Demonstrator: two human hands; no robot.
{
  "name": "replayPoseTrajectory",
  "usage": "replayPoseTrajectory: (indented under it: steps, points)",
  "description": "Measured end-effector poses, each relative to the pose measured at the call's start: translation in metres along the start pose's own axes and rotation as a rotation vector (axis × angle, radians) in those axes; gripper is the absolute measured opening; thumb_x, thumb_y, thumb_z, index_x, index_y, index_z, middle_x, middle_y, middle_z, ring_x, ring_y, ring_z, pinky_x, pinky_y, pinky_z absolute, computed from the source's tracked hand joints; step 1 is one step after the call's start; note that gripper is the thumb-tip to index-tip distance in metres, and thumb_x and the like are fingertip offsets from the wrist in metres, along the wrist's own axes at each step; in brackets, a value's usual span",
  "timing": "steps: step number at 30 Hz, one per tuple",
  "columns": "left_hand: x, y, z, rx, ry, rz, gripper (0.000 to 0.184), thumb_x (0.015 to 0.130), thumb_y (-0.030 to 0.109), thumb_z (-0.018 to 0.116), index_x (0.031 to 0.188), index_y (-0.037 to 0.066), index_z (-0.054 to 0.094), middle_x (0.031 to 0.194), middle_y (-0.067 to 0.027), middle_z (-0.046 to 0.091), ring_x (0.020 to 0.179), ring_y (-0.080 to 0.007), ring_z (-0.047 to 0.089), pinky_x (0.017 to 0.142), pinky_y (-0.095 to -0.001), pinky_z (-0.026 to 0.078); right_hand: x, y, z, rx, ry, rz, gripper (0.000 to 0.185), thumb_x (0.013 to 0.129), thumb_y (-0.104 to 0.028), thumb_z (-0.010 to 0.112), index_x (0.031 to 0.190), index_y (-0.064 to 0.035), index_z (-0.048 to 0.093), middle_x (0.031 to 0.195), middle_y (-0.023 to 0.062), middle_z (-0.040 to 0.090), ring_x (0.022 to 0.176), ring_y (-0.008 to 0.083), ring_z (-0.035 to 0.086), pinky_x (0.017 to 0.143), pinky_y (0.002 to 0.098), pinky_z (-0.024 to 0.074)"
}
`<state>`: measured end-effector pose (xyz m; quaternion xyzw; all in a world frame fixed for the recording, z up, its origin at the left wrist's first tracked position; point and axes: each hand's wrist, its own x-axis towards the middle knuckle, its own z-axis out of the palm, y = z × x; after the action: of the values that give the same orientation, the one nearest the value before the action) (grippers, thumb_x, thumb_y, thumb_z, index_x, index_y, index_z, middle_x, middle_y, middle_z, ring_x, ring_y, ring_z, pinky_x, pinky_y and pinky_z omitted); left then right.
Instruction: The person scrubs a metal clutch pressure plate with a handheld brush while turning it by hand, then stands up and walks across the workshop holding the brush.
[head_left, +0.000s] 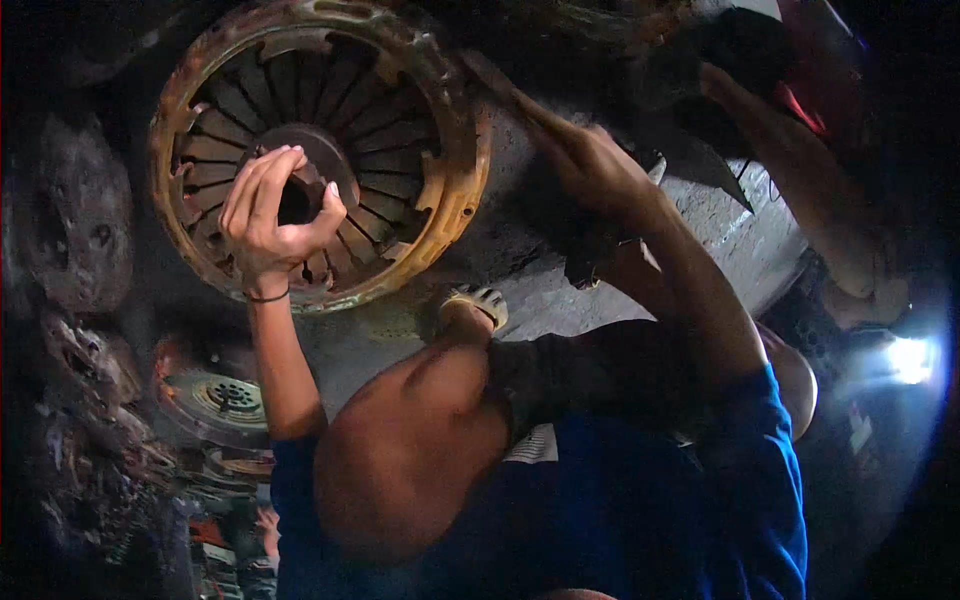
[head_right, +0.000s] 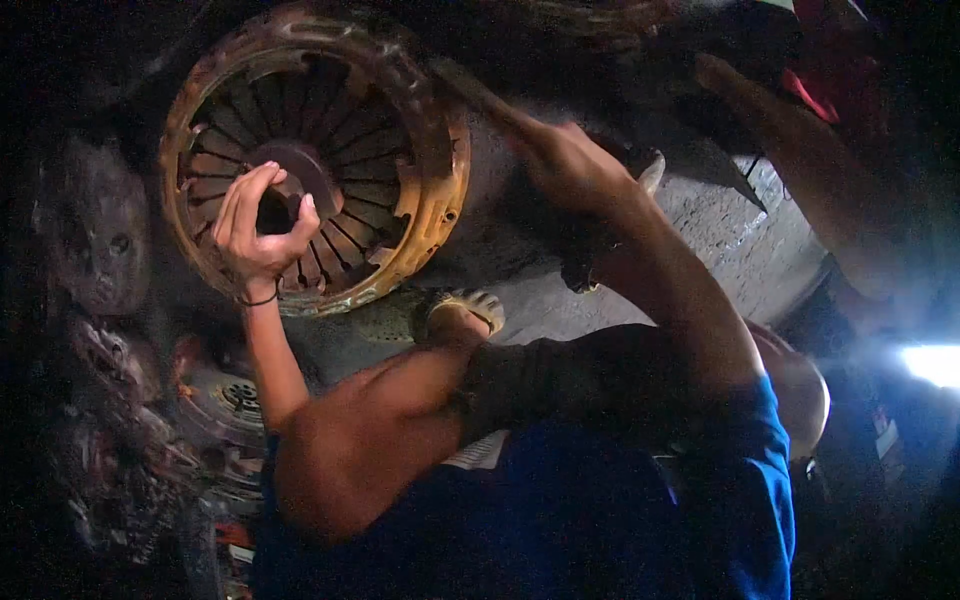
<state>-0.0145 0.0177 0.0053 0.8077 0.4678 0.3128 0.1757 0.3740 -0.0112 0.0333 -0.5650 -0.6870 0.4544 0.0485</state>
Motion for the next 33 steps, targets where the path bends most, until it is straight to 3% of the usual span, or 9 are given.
replayPoseTrajectory:
  steps: [4,9,11,15,18,21,28,31,33]
  points:
    - [0.002,0.001,-0.004,0.034,-0.015,0.008,0.038,0.071,0.018,0.081,0.105,0.002,0.073,0.098,-0.0121,0.075,0.091,-0.0316,0.075,0.084,-0.044,0.061,0.06,-0.004,0.008,0.149,-0.042,0.146,0.049,0.11,-0.02,0.049,0.158,-0.011,0.044,0.134,0.0254,0.066,0.121,0.0395,0.068,0.1,0.0499,0.0528]
    - [0.001,0.0,-0.003,0.023,-0.017,-0.001,0.036,0.072,0.019,0.08,0.104,0.001,0.073,0.098,-0.0129,0.075,0.091,-0.0322,0.075,0.083,-0.0437,0.061,-0.011,0.03,-0.007,-0.057,-0.061,-0.106,0.049,0.11,-0.02,0.05,0.159,-0.0135,0.043,0.134,0.0269,0.066,0.109,0.0339,0.073,0.091,0.0489,0.0552]
    - [0.003,0.002,-0.001,0.025,-0.031,-0.04,0.035,0.073,0.019,0.079,0.103,0.002,0.074,0.098,-0.0128,0.075,0.092,-0.0322,0.075,0.084,-0.0437,0.061,0.025,-0.012,-0.033,0.002,-0.19,0.094,0.05,0.11,-0.019,0.05,0.16,-0.0153,0.042,0.135,0.0274,0.065,0.106,0.0329,0.074,0.089,0.0475,0.0567]
    - [0.003,0.003,-0.005,0.047,-0.032,-0.038,0.036,0.073,0.021,0.079,0.103,0.003,0.074,0.1,-0.0124,0.075,0.093,-0.0319,0.075,0.084,-0.0434,0.061,0.098,-0.011,-0.003,0.032,-0.043,-0.03,0.051,0.109,-0.017,0.051,0.16,-0.0157,0.042,0.13,0.0278,0.067,0.098,0.031,0.076,0.083,0.0462,0.0585]
    - [0.003,0.005,-0.007,0.049,-0.06,-0.04,0.038,0.071,0.022,0.08,0.103,0.003,0.074,0.099,-0.0123,0.075,0.093,-0.0322,0.075,0.084,-0.0432,0.061,0.054,0.005,-0.017,0.056,-0.17,0.086,0.053,0.109,-0.016,0.051,0.161,-0.0152,0.04,0.126,0.0266,0.07,0.091,0.0297,0.077,0.079,0.0454,0.0589]
    - [0.002,0.001,-0.004,0.037,-0.028,-0.05,0.038,0.071,0.021,0.081,0.103,0.003,0.074,0.099,-0.0122,0.075,0.091,-0.032,0.075,0.083,-0.0432,0.061,0.007,0.055,-0.029,-0.162,-0.046,-0.229,0.051,0.11,-0.016,0.05,0.16,-0.014,0.041,0.122,0.0254,0.072,0.086,0.0302,0.077,0.077,0.0451,0.0583]
    - [0.008,0.002,-0.006,0.048,-0.044,-0.002,0.035,0.074,0.022,0.081,0.102,0.003,0.074,0.097,-0.0125,0.075,0.09,-0.0317,0.075,0.083,-0.0436,0.061,0.093,-0.023,-0.017,0.055,-0.195,0.108,0.05,0.111,-0.018,0.047,0.16,-0.0108,0.04,0.14,0.0253,0.063,0.117,0.0382,0.069,0.099,0.0445,0.056]
    - [0.001,0.001,-0.003,0.06,-0.034,-0.001,0.035,0.074,0.022,0.081,0.103,0.003,0.075,0.099,-0.0125,0.076,0.092,-0.0312,0.075,0.084,-0.0435,0.061,0.0,0.011,0.001,0.099,-0.149,0.082,0.051,0.111,-0.021,0.046,0.161,-0.0131,0.037,0.14,0.0248,0.062,0.126,0.0371,0.065,0.108,0.045,0.0518]
    - [0.0,0.0,-0.001,0.058,-0.035,-0.004,0.035,0.073,0.021,0.081,0.102,0.003,0.075,0.099,-0.0125,0.076,0.092,-0.0311,0.075,0.084,-0.0433,0.061,-0.052,0.008,0.012,0.143,-0.108,0.059,0.052,0.111,-0.024,0.049,0.162,-0.02,0.038,0.13,0.0232,0.07,0.118,0.0376,0.07,0.104,0.0463,0.0545]
